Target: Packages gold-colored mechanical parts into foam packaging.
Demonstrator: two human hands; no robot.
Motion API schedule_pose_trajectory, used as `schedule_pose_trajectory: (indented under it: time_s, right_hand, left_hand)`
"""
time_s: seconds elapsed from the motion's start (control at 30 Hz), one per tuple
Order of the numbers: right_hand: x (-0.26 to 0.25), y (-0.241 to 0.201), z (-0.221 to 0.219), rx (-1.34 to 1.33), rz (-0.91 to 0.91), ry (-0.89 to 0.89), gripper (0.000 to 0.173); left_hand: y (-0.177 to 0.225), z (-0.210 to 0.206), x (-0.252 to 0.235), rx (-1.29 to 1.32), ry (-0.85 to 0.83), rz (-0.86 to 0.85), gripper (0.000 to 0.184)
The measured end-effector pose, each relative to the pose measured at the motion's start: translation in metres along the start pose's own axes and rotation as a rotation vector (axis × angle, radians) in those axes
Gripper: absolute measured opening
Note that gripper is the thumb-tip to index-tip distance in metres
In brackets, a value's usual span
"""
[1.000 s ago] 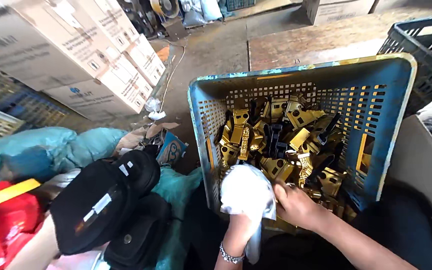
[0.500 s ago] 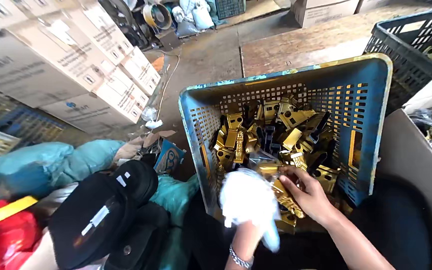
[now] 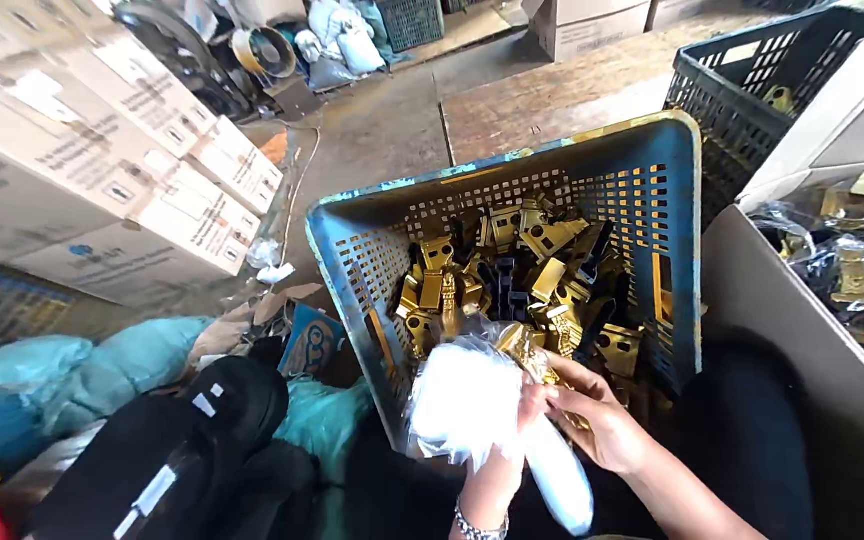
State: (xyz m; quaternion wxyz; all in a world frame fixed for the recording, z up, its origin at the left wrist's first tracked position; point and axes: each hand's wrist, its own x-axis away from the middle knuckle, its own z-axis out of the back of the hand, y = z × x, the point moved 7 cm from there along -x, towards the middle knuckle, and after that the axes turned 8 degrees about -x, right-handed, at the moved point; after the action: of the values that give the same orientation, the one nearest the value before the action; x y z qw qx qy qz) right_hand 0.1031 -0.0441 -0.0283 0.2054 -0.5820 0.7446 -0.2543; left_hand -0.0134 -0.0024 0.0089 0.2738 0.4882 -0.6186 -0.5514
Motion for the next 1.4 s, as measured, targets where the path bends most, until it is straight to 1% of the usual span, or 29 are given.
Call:
schedule_pose_trajectory:
  time_s: [0.07,0.1,0.13,0.2,0.27,0.3,0.33,0.37,0.4,0.43,0.47,0.5,0.53,0.57,0.6,0.63,0.67,0.7,0.77,0.8,0.87,0.9,0.93,1.0,1.03,1.1,1.2,1.3,1.4]
  right_hand:
    - [-0.003,-0.008,0.012,0.129,0.073,0.199,0.036]
    - [-0.006,-0.012,0.019,0.195,0.110,0.277,0.032]
    - [-0.009,-0.013,0.023,0.272,0.138,0.308,0.031]
    - [-0.013,-0.008,0.027,0.429,0.136,0.232,0.044]
    - [-0.014,0.000,0.028,0.576,0.080,0.172,0.056]
    - [-0.014,-0.002,0.029,0.648,0.023,0.153,0.054]
    - [-0.014,-0.010,0.033,0.713,-0.025,0.150,0.049]
    - [-0.012,-0.023,0.036,0.771,-0.029,0.153,0.044]
    - [-0.006,-0.043,0.041,0.756,0.007,0.139,0.039]
    - [0.000,-0.067,0.048,0.634,0.098,0.107,0.033]
    - [0.006,-0.094,0.057,0.383,0.226,0.044,0.024]
    - [0.009,-0.118,0.065,0.065,0.352,-0.053,0.025]
    - [0.008,-0.139,0.070,-0.216,0.459,-0.133,0.038]
    - [0.004,-0.147,0.072,-0.307,0.499,-0.131,0.051]
    - [-0.002,-0.139,0.070,-0.209,0.443,-0.047,0.058]
    - [-0.008,-0.118,0.063,-0.004,0.313,0.020,0.059]
    - [-0.011,-0.092,0.049,0.257,0.154,0.013,0.058]
    - [-0.009,-0.070,0.033,0.449,0.042,-0.023,0.050]
    - [-0.007,-0.055,0.011,0.679,0.040,-0.038,0.023]
    - [-0.009,-0.057,0.007,0.742,0.073,-0.022,0.015]
    - [-0.010,-0.060,0.004,0.838,0.125,-0.095,0.020]
    - [-0.009,-0.060,0.004,0.875,0.158,-0.124,0.019]
    - [-0.009,-0.060,0.007,0.894,0.153,-0.103,0.018]
    - [-0.009,-0.054,0.016,0.908,0.080,0.009,0.020]
    - [-0.007,-0.049,0.019,0.894,0.056,0.047,0.023]
    - [-0.003,-0.036,0.022,0.809,-0.024,0.056,0.023]
    - [0.004,-0.028,0.021,0.658,-0.188,-0.118,0.014]
    - [0.003,-0.032,0.021,0.692,-0.198,-0.103,0.009]
    - [0.005,-0.028,0.019,0.629,-0.195,-0.148,0.010]
  left_hand:
    - [0.008,0.017,0.009,-0.456,0.076,-0.212,0.019]
    - [0.016,0.017,0.017,-0.704,0.052,-0.295,0.027]
    - [0.025,0.009,0.025,-0.823,-0.036,-0.326,0.034]
    - [0.030,-0.021,0.030,-0.901,-0.227,-0.428,0.035]
    - [0.017,-0.039,0.033,-0.921,-0.313,-0.540,0.030]
    - [0.013,-0.036,0.034,-0.928,-0.336,-0.480,0.031]
    - [0.011,-0.024,0.034,-0.912,-0.336,-0.319,0.034]
    - [0.007,-0.007,0.035,-0.876,-0.268,-0.147,0.034]
    - [0.000,0.013,0.031,-0.772,-0.148,-0.058,0.032]
    - [-0.008,0.030,0.024,-0.558,-0.038,0.011,0.029]
    - [-0.014,0.043,0.017,-0.336,0.033,0.091,0.025]
    - [-0.018,0.052,0.011,-0.191,0.073,0.168,0.025]
    - [-0.022,0.056,0.008,-0.140,0.099,0.230,0.027]
    - [-0.025,0.056,0.008,-0.189,0.125,0.269,0.028]
    - [-0.027,0.052,0.008,-0.290,0.130,0.269,0.030]
    - [-0.028,0.043,0.007,-0.408,0.104,0.231,0.035]
    - [-0.027,0.029,0.003,-0.525,0.061,0.175,0.041]
    - [-0.023,0.013,-0.001,-0.640,0.017,0.093,0.045]
    - [-0.015,-0.009,-0.007,-0.854,-0.032,-0.056,0.041]
    - [-0.013,-0.015,-0.009,-0.959,-0.054,-0.139,0.038]
    - [-0.014,-0.016,-0.010,-1.072,-0.090,-0.276,0.036]
    - [-0.015,-0.014,-0.009,-1.033,-0.105,-0.272,0.039]
    - [-0.017,-0.011,-0.008,-0.900,-0.134,-0.183,0.048]
    - [-0.021,-0.012,-0.001,-0.463,-0.156,0.112,0.061]
    - [-0.023,-0.015,0.003,-0.281,-0.132,0.213,0.058]
    - [-0.029,-0.012,0.007,-0.076,-0.058,0.345,0.042]
    - [-0.030,0.001,0.009,-0.100,-0.075,0.394,0.047]
    - [-0.024,0.005,0.016,-0.306,-0.173,0.302,0.034]
    - [-0.027,0.007,0.012,-0.225,-0.117,0.343,0.041]
